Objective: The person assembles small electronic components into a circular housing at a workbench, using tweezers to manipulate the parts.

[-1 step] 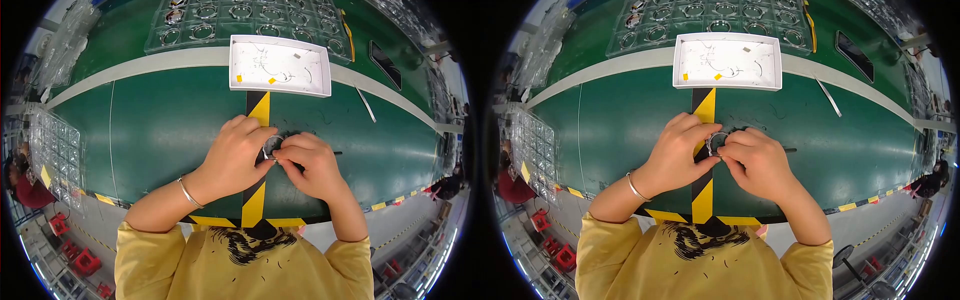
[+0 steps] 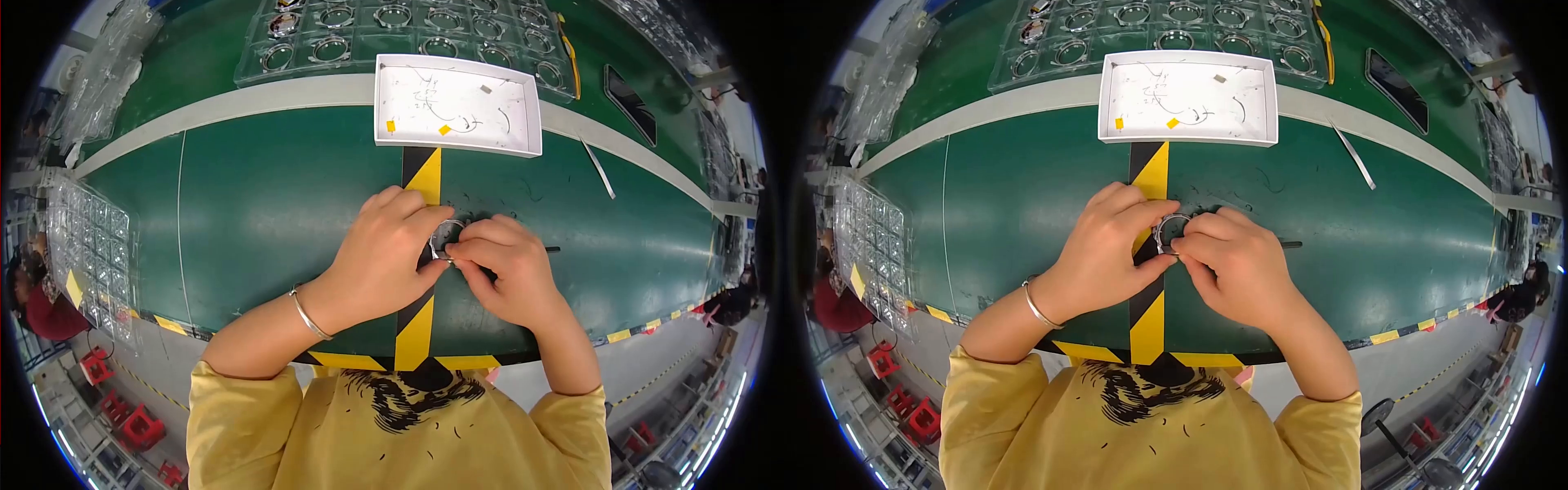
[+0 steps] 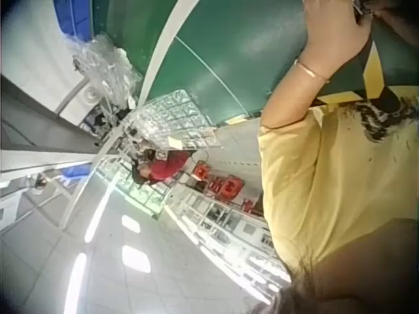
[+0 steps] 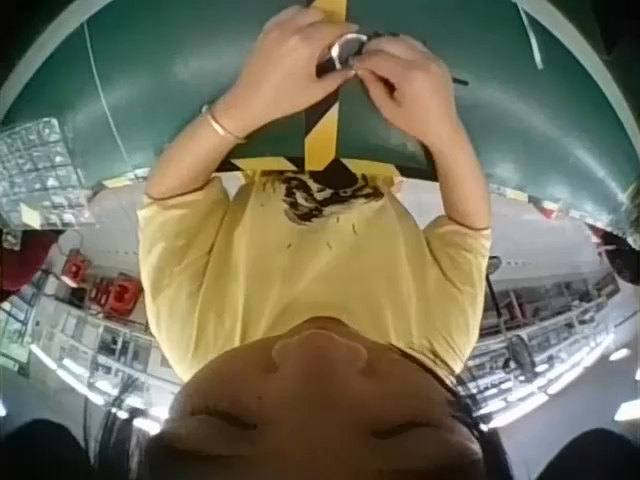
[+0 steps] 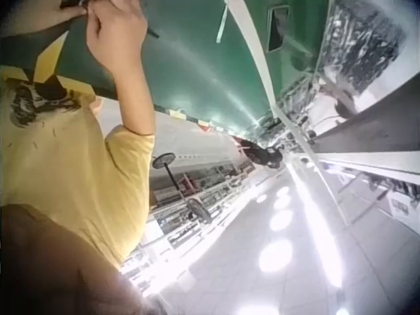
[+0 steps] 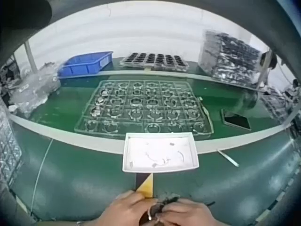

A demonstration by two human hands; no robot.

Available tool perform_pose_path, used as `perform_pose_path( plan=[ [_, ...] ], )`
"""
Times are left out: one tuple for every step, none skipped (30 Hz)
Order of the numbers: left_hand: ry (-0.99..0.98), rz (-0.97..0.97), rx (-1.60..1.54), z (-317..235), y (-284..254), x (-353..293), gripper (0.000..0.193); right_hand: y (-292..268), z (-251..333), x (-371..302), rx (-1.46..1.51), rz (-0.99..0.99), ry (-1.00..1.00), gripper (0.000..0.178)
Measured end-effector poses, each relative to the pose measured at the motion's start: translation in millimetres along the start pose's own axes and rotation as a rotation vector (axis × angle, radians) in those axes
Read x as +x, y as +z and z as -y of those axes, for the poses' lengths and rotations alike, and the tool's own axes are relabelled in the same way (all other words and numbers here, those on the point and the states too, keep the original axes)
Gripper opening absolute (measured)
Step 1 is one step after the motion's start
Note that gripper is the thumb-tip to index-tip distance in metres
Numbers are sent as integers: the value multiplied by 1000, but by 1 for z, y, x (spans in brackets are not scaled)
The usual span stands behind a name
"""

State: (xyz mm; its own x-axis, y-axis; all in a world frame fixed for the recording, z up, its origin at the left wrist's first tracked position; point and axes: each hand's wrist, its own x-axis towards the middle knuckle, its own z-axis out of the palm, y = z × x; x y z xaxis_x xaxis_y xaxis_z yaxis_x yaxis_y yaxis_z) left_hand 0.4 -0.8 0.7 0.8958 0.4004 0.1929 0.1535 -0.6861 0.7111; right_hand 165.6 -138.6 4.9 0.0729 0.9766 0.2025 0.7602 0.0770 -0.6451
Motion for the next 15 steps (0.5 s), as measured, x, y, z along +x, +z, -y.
perform_pose_path(
  plan=[
    [4, -6, 12, -1, 0, 0, 51, 0, 2, 0, -47, -34, -17, 18],
    [4, -2, 6, 0, -1, 0, 51, 2, 4, 1, -48, -32, -10, 18],
    [9, 5, 2, 1, -2, -1, 51, 4, 5, 3, -74, -62, -42, 18],
    [15, 11, -1, 2, -2, -1, 52, 5, 5, 5, -101, -91, -75, 18],
    [12, 9, -2, 2, -3, -1, 52, 3, 4, 6, -100, -87, -76, 18],
    [14, 9, -7, 2, -3, -1, 52, 0, 1, 7, -89, -57, -98, 19],
    [17, 9, -11, 2, -3, -1, 52, -2, -1, 8, -78, -28, -120, 19],
    [14, 11, -13, 2, -3, -1, 52, -2, 0, 8, -76, -25, -117, 19],
    [14, 16, -17, 3, -3, -1, 53, -2, 0, 8, -77, -24, -114, 19],
    [13, 22, -20, 3, -3, -2, 53, -2, 0, 8, -77, -23, -111, 20],
    [14, 26, -24, 2, -4, -1, 53, -1, 0, 7, -78, -22, -105, 20],
    [-1, 46, -19, 1, -5, -1, 51, 1, 0, 8, -71, -36, -101, 19],
    [-15, 66, -14, 1, -5, -1, 49, 3, 0, 7, -64, -52, -96, 19],
    [-13, 69, -15, 1, -5, -1, 49, 4, 1, 7, -64, -53, -93, 19],
    [-9, 66, -13, 1, -5, -1, 49, 6, 1, 6, -62, -81, -83, 19]
  ],
)
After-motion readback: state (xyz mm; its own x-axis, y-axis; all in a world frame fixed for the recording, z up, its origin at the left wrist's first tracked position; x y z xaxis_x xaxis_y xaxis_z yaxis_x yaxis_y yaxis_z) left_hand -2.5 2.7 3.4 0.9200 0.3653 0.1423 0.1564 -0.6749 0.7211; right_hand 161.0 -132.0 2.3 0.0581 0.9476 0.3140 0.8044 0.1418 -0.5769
